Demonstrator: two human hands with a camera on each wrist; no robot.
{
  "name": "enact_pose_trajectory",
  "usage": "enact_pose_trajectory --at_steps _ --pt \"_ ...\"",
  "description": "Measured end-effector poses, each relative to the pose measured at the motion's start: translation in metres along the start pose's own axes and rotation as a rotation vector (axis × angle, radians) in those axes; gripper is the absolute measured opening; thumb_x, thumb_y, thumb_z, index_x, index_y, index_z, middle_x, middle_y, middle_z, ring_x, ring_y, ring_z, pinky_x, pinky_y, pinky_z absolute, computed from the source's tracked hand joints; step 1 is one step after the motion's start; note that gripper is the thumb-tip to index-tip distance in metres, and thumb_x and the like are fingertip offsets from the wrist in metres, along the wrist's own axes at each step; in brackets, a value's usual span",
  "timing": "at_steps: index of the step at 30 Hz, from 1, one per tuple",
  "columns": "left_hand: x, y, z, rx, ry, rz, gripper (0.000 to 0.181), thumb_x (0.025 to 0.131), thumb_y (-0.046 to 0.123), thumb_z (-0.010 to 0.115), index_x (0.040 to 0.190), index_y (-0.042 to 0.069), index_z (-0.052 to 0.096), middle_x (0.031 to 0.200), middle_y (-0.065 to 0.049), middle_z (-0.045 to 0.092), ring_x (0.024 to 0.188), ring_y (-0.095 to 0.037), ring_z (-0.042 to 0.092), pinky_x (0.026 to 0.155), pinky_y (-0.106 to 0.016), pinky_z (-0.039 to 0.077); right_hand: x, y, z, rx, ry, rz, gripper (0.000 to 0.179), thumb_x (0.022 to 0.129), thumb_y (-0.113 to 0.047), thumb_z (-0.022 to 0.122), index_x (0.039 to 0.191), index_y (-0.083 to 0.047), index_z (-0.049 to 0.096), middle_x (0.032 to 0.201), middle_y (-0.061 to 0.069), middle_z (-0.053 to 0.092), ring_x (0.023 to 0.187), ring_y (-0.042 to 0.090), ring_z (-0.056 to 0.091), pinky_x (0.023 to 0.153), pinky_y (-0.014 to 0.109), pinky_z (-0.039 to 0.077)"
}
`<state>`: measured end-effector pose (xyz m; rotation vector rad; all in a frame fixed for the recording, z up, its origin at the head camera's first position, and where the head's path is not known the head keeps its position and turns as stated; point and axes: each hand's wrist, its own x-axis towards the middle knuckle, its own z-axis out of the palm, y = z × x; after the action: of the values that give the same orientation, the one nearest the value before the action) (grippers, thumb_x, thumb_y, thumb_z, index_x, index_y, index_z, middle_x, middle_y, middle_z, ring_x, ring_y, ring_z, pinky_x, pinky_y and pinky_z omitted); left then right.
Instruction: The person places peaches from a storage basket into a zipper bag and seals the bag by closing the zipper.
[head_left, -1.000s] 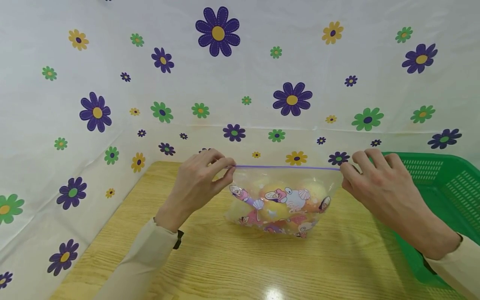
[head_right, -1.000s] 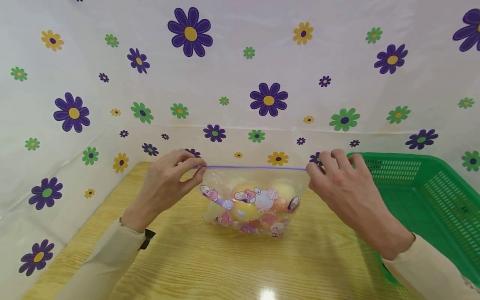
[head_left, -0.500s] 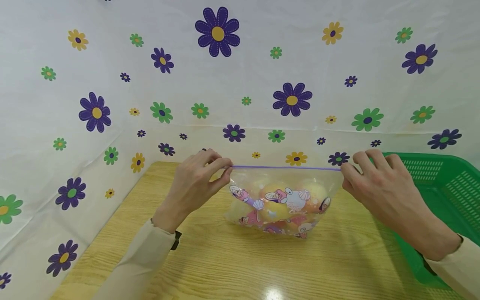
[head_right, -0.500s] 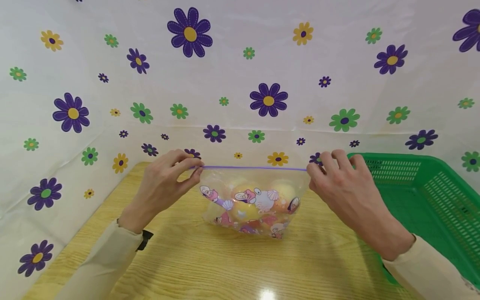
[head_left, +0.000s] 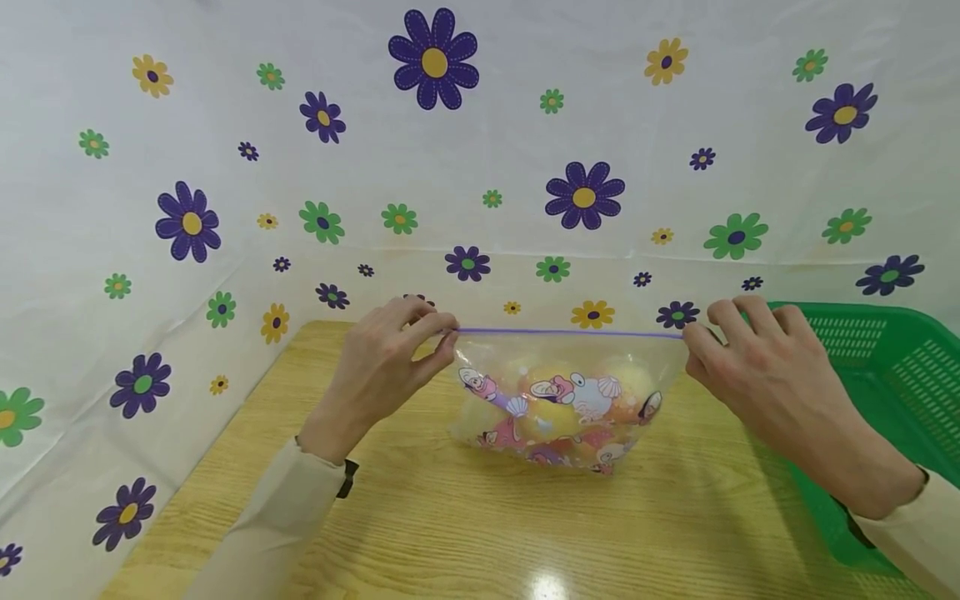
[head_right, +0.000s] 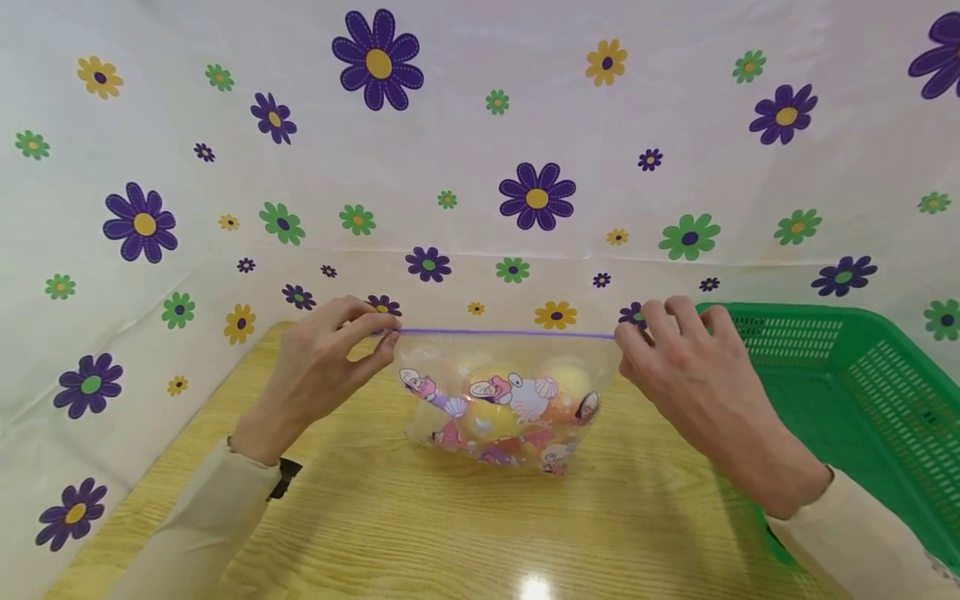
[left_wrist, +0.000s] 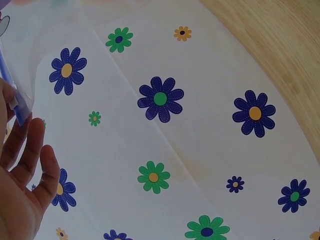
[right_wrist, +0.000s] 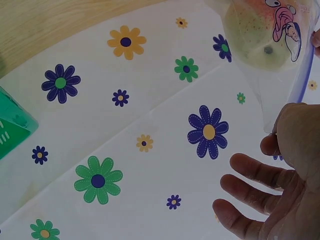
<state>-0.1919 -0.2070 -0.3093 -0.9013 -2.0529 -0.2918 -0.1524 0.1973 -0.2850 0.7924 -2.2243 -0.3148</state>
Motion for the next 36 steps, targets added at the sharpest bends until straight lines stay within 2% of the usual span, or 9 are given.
enact_pose_trajectory --at_steps 8,15,19,21,24,28,30,33,36 --pt "-0.002 -0.003 -0.001 0.01 0.014 -0.011 0.009 0.089 0.014 0.076 0.098 0.011 0.075 0.087 -0.007 0.069 0.074 -0.021 0.064 0.057 -0.029 0.052 0.002 0.001 -0.001 -0.006 -0.013 0.001 0.037 0.078 -0.014 0.085 0.1 -0.004 0.057 0.099 0.02 0.062 0.094 0.041 0.058 0.064 0.048 0.052" --pt "-0.002 -0.001 -0.002 0.042 0.009 0.015 0.011 0.094 0.011 0.069 0.102 0.004 0.07 0.088 -0.008 0.072 0.069 -0.018 0.065 0.056 -0.028 0.054 0.001 0.001 0.002 0.034 0.042 0.004 0.018 0.091 -0.018 0.065 0.099 -0.003 0.058 0.099 0.02 0.062 0.094 0.041 0.058 0.063 0.05 0.05" --pt "0.0 0.002 -0.003 0.024 0.03 0.027 0.012 0.096 0.01 0.065 0.103 0.001 0.068 0.09 -0.01 0.072 0.071 -0.019 0.068 0.06 -0.031 0.058 0.0 0.0 0.003 0.061 0.059 0.02 0.02 0.086 -0.015 0.071 0.099 -0.004 0.06 0.101 0.02 0.064 0.097 0.042 0.058 0.067 0.053 0.052" --pt "0.001 0.004 -0.004 -0.001 0.045 0.029 0.012 0.097 0.01 0.064 0.103 0.0 0.067 0.089 -0.011 0.07 0.072 -0.02 0.068 0.061 -0.031 0.059 -0.001 0.001 0.004 0.08 0.062 0.027 0.02 0.085 -0.014 0.072 0.098 -0.004 0.061 0.101 0.019 0.064 0.098 0.042 0.059 0.068 0.054 0.053" --pt "0.003 0.006 -0.005 -0.042 0.059 0.027 0.01 0.097 0.007 0.063 0.103 -0.001 0.065 0.088 -0.01 0.067 0.072 -0.019 0.068 0.062 -0.03 0.059 -0.001 0.003 0.005 0.109 0.069 0.032 0.015 0.09 -0.016 0.066 0.098 -0.004 0.062 0.1 0.019 0.064 0.095 0.041 0.059 0.066 0.053 0.053" --pt "0.004 0.009 -0.008 -0.133 0.072 0.016 0.01 0.096 0.001 0.063 0.105 -0.004 0.061 0.089 -0.011 0.063 0.073 -0.017 0.064 0.062 -0.026 0.058 0.001 0.003 0.006 0.163 0.095 0.037 0.022 0.103 -0.021 0.049 0.096 -0.004 0.062 0.097 0.017 0.063 0.09 0.038 0.057 0.061 0.049 0.05" --pt "0.005 0.009 -0.011 -0.2 0.09 0.003 0.011 0.096 -0.001 0.062 0.106 -0.006 0.059 0.09 -0.012 0.061 0.075 -0.016 0.061 0.063 -0.023 0.055 0.003 0.002 0.005 0.189 0.111 0.039 0.023 0.103 -0.02 0.047 0.094 -0.005 0.061 0.096 0.016 0.062 0.088 0.037 0.057 0.059 0.047 0.049" --pt "0.008 0.008 -0.015 -0.29 0.132 -0.047 0.01 0.096 -0.003 0.061 0.105 -0.008 0.058 0.089 -0.014 0.059 0.073 -0.014 0.055 0.064 -0.018 0.049 0.01 -0.001 0.002 0.219 0.105 0.05 0.012 0.097 -0.015 0.057 0.092 -0.006 0.063 0.094 0.015 0.063 0.087 0.036 0.058 0.061 0.046 0.052" --pt "0.011 0.004 -0.016 -0.372 0.14 -0.156 0.009 0.097 -0.003 0.06 0.105 -0.008 0.059 0.087 -0.013 0.06 0.066 -0.01 0.053 0.06 -0.013 0.046 0.02 -0.005 0.001 0.233 0.045 0.061 0.008 0.086 -0.007 0.071 0.092 -0.005 0.066 0.094 0.015 0.065 0.085 0.034 0.06 0.061 0.045 0.055"
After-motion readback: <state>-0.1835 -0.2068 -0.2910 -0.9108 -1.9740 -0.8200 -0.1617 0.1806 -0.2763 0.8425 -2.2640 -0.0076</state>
